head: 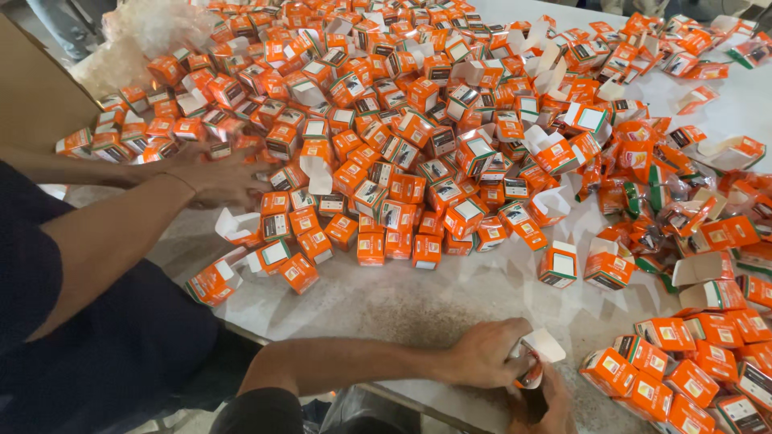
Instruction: The person repeatedly picks small orange and white cardboard boxes from a large pile on a table, folds the flaps to close them, and places the assembled boxes into a growing stack. A second person works alongside, performing the same task.
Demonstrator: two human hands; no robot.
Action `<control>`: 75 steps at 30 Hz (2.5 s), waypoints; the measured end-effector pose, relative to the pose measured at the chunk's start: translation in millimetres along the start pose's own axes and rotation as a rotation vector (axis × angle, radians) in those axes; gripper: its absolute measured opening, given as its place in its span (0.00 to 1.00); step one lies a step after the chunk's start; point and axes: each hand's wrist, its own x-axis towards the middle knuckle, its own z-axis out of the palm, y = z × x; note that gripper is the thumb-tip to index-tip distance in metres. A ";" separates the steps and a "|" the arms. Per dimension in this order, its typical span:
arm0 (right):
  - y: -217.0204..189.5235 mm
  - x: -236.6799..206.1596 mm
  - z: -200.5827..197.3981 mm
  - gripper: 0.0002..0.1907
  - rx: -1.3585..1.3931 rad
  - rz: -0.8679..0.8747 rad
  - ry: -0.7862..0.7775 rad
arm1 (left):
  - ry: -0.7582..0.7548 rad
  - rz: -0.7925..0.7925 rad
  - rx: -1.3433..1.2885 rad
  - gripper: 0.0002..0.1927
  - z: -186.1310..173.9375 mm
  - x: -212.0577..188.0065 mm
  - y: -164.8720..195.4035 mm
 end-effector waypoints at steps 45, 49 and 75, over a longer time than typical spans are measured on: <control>82.3 -49.0 22.7 0.29 0.232 0.218 0.162 | -0.249 0.785 0.075 0.14 -52.1 -5.2 -12.3; 46.4 -45.6 18.2 0.32 0.042 0.369 0.146 | -0.305 0.710 0.046 0.23 -52.9 -7.6 1.5; -74.2 60.6 -29.7 0.47 -0.280 0.183 -0.082 | 0.175 0.196 0.699 0.21 -84.0 271.6 -10.7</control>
